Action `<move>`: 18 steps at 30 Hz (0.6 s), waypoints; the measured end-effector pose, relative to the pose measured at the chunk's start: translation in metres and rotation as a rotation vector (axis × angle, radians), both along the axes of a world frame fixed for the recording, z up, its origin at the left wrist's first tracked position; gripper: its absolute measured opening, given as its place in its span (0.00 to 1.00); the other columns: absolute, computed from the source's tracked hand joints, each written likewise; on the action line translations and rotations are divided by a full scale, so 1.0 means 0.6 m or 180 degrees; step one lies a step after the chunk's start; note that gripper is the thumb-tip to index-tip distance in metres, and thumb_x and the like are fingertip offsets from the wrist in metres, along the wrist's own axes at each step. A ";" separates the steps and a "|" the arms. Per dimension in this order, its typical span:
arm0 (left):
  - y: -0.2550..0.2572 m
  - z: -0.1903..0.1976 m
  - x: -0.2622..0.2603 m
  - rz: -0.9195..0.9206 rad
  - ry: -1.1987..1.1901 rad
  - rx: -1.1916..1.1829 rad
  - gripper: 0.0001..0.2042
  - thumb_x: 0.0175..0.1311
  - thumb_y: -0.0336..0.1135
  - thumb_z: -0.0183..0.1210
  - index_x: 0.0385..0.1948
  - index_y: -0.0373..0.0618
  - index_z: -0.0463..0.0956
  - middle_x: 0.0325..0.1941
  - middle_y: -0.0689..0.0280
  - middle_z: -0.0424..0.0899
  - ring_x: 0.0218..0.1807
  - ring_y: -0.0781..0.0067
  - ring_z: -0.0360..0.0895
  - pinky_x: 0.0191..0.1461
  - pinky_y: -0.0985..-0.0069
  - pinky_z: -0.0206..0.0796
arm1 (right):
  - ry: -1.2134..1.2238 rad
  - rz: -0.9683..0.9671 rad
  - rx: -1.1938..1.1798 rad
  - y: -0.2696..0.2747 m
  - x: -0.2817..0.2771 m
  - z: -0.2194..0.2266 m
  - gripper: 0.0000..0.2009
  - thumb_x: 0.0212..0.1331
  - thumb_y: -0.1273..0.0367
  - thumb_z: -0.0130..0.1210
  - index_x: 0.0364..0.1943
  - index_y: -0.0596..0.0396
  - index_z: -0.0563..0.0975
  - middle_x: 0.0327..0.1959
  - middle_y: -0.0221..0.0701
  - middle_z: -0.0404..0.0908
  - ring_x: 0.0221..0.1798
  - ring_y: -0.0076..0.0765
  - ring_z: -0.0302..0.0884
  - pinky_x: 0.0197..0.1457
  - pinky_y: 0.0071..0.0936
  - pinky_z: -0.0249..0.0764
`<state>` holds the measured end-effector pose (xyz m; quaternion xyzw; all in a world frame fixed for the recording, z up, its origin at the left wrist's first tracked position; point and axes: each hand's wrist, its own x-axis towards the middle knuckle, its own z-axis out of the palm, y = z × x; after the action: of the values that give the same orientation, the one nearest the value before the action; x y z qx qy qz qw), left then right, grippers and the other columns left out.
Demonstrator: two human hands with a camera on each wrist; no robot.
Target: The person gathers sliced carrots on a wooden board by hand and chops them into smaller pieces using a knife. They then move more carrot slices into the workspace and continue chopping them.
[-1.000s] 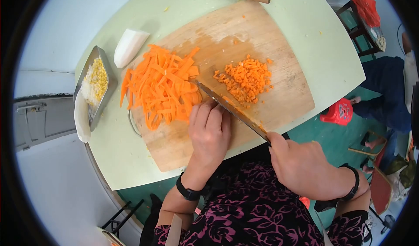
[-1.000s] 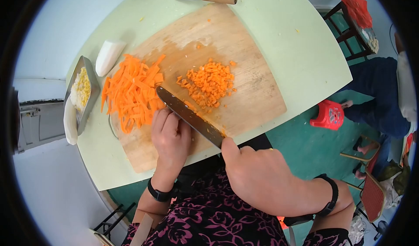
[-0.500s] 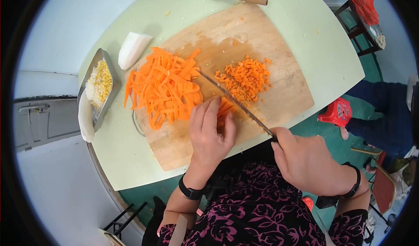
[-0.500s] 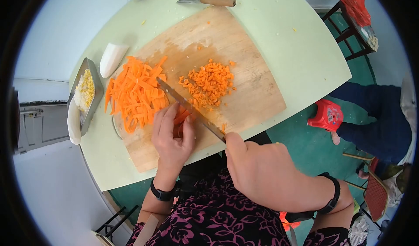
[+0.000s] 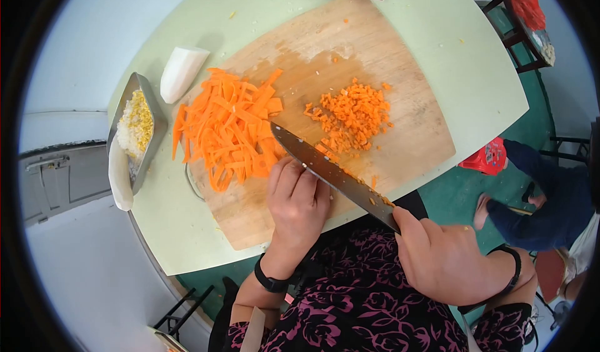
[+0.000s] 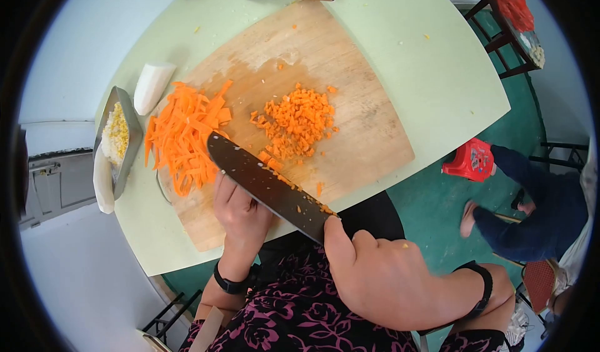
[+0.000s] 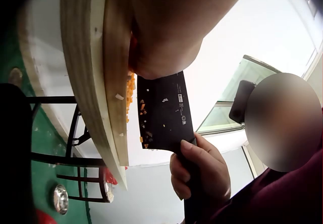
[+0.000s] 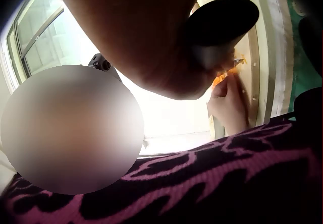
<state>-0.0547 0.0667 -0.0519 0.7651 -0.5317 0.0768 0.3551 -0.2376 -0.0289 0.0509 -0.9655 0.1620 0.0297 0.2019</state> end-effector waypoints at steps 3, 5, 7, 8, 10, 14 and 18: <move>-0.002 0.000 -0.001 0.0024 0.0108 0.0002 0.11 0.36 0.17 0.61 0.26 0.33 0.78 0.32 0.56 0.78 0.36 0.55 0.75 0.38 0.69 0.69 | -0.0055 0.0006 -0.0005 -0.004 0.001 -0.001 0.18 0.51 0.70 0.53 0.46 0.66 0.73 0.13 0.26 0.64 0.10 0.25 0.67 0.12 0.24 0.63; -0.004 0.003 0.000 0.0024 0.0089 0.0028 0.11 0.36 0.17 0.61 0.26 0.34 0.78 0.32 0.57 0.78 0.36 0.55 0.75 0.38 0.69 0.69 | 0.0020 0.0042 0.0051 -0.006 0.002 -0.006 0.17 0.52 0.71 0.53 0.46 0.66 0.74 0.13 0.26 0.64 0.10 0.25 0.67 0.12 0.24 0.63; -0.003 0.003 0.001 0.0016 0.0089 0.0048 0.11 0.35 0.17 0.61 0.26 0.34 0.78 0.32 0.56 0.78 0.37 0.55 0.75 0.38 0.69 0.69 | 0.0061 0.0060 0.0057 -0.004 0.004 -0.010 0.17 0.52 0.71 0.53 0.45 0.66 0.74 0.13 0.26 0.64 0.10 0.25 0.67 0.11 0.24 0.62; -0.003 0.003 0.002 0.0003 0.0102 0.0055 0.11 0.35 0.17 0.61 0.26 0.34 0.78 0.33 0.56 0.78 0.37 0.55 0.75 0.38 0.69 0.69 | 0.0068 0.0054 0.0035 -0.003 0.004 -0.011 0.17 0.51 0.70 0.53 0.45 0.66 0.74 0.13 0.26 0.64 0.10 0.25 0.67 0.11 0.24 0.62; -0.002 0.004 0.002 -0.0011 0.0088 0.0077 0.12 0.34 0.17 0.61 0.26 0.34 0.78 0.33 0.56 0.78 0.37 0.55 0.75 0.38 0.69 0.69 | 0.0100 0.0060 -0.0038 -0.001 0.005 -0.012 0.17 0.51 0.70 0.53 0.45 0.66 0.74 0.13 0.26 0.64 0.10 0.25 0.67 0.11 0.24 0.63; -0.002 0.007 0.001 -0.0044 0.0068 0.0143 0.12 0.34 0.16 0.60 0.27 0.33 0.77 0.34 0.55 0.78 0.38 0.53 0.75 0.39 0.68 0.69 | 0.0197 0.0086 -0.0221 0.001 0.005 -0.011 0.17 0.51 0.70 0.52 0.45 0.65 0.74 0.13 0.25 0.63 0.10 0.24 0.67 0.11 0.23 0.63; -0.004 0.007 0.000 -0.0047 0.0067 0.0135 0.13 0.34 0.16 0.60 0.28 0.33 0.77 0.35 0.55 0.78 0.40 0.52 0.75 0.41 0.67 0.69 | 0.0376 0.0193 -0.0210 0.001 0.012 -0.013 0.17 0.51 0.71 0.52 0.45 0.66 0.73 0.13 0.27 0.66 0.11 0.26 0.70 0.12 0.24 0.64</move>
<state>-0.0545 0.0644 -0.0476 0.7693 -0.5350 0.0548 0.3450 -0.2305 -0.0281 0.0428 -0.9726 0.1452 0.0874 0.1591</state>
